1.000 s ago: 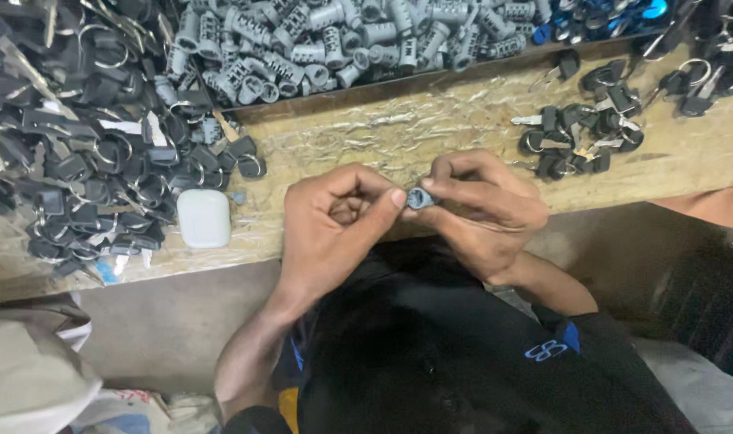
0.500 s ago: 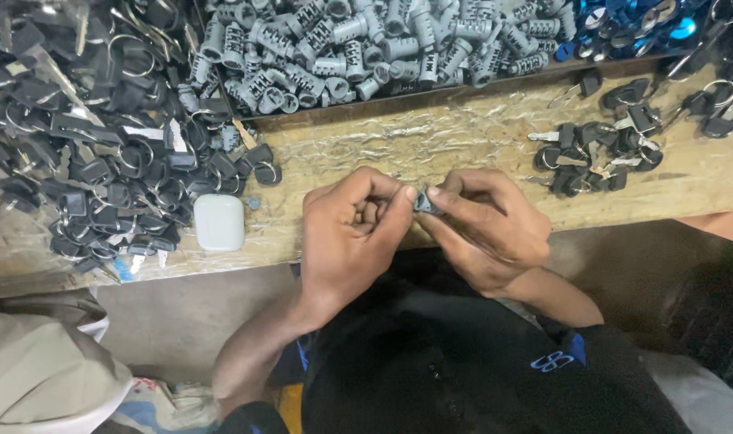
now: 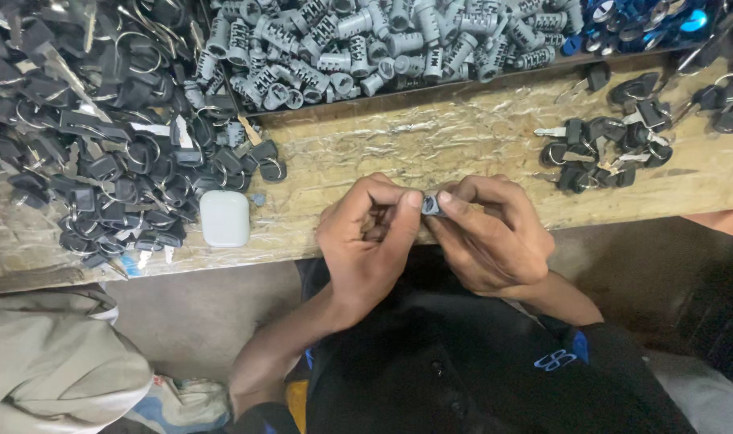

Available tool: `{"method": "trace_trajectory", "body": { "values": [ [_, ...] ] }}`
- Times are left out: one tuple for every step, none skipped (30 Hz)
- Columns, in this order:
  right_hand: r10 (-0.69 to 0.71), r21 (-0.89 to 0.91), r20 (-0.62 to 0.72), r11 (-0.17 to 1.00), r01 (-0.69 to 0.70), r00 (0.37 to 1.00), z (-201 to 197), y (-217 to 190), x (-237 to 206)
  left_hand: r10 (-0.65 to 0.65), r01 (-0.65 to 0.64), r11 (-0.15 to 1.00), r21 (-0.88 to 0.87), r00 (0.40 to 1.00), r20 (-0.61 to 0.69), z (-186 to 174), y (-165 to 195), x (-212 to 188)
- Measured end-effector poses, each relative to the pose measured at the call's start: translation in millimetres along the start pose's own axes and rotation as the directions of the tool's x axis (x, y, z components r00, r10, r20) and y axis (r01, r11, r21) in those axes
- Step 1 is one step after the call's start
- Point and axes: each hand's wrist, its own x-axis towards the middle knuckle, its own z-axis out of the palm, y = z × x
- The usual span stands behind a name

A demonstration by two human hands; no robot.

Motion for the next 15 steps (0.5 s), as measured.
{"method": "trace_trajectory", "body": {
  "values": [
    [-0.045, 0.007, 0.010, 0.999, 0.045, 0.999, -0.3, 0.9, 0.2, 0.003, -0.003, 1.000, 0.008, 1.000, 0.014, -1.4, 2.1, 0.8],
    [-0.047, 0.031, 0.010, 0.998, 0.046, 0.999, -0.6, 2.0, 0.5, 0.007, -0.007, 1.000, 0.017, 1.000, 0.027, -3.6, 4.7, 2.3],
    [-0.048, 0.053, 0.007, 0.997, 0.047, 0.999, -0.8, 2.4, 0.8, 0.009, -0.011, 1.000, 0.027, 0.999, 0.044, -5.7, 7.8, 4.1],
    [-0.047, 0.075, 0.004, 0.996, 0.047, 0.999, -1.2, 3.0, 1.3, 0.015, -0.020, 0.998, 0.066, 0.997, 0.071, -8.0, 11.2, 6.4],
    [-0.054, 0.070, 0.003, 0.996, 0.054, 0.999, -1.5, 3.2, 1.7, 0.019, -0.029, 0.994, 0.104, 0.995, 0.098, -11.0, 14.9, 9.1],
    [-0.062, 0.065, 0.002, 0.996, 0.062, 0.998, -2.1, 3.5, 2.1, 0.022, -0.040, 0.989, 0.140, 0.992, 0.124, -13.3, 18.5, 11.8],
    [-0.070, 0.062, 0.004, 0.996, 0.070, 0.998, -2.6, 3.8, 2.0, 0.014, -0.043, 0.983, 0.176, 0.987, 0.161, -16.8, 22.3, 14.7],
    [-0.075, 0.062, 0.040, 0.995, 0.072, 0.996, -3.3, 4.6, 1.3, 0.005, -0.047, 0.976, 0.211, 0.980, 0.197, -20.6, 25.9, 17.8],
    [-0.079, 0.062, 0.074, 0.995, 0.075, 0.994, -4.4, 6.3, -0.1, -0.006, -0.053, 0.967, 0.247, 0.972, 0.235, -22.2, 29.0, 19.7],
    [-0.084, 0.060, 0.108, 0.995, 0.077, 0.991, -6.0, 8.5, -2.3, 0.031, -0.098, 0.954, 0.282, 0.972, 0.232, -21.6, 31.3, 20.8],
    [-0.101, 0.063, 0.081, 0.993, 0.096, 0.992, -6.7, 11.6, -5.5, 0.068, -0.141, 0.938, 0.316, 0.971, 0.231, -19.7, 33.2, 21.3],
    [-0.118, 0.064, 0.052, 0.991, 0.115, 0.992, -7.4, 15.3, -9.3, 0.107, -0.186, 0.918, 0.350, 0.967, 0.233, -16.8, 34.7, 21.3],
    [-0.136, 0.062, 0.020, 0.989, 0.135, 0.990, -8.4, 19.3, -13.6, 0.240, -0.323, 0.861, 0.393, 0.939, 0.245, -13.0, 35.7, 21.2],
    [-0.130, 0.082, 0.034, 0.988, 0.127, 0.991, -8.9, 22.6, -18.0, 0.369, -0.451, 0.783, 0.429, 0.891, 0.263, -8.2, 36.3, 20.6],
    [-0.125, 0.099, 0.049, 0.988, 0.120, 0.991, -9.8, 25.7, -21.5, 0.490, -0.567, 0.685, 0.457, 0.823, 0.287, -3.1, 36.2, 19.8]
  ]
}}
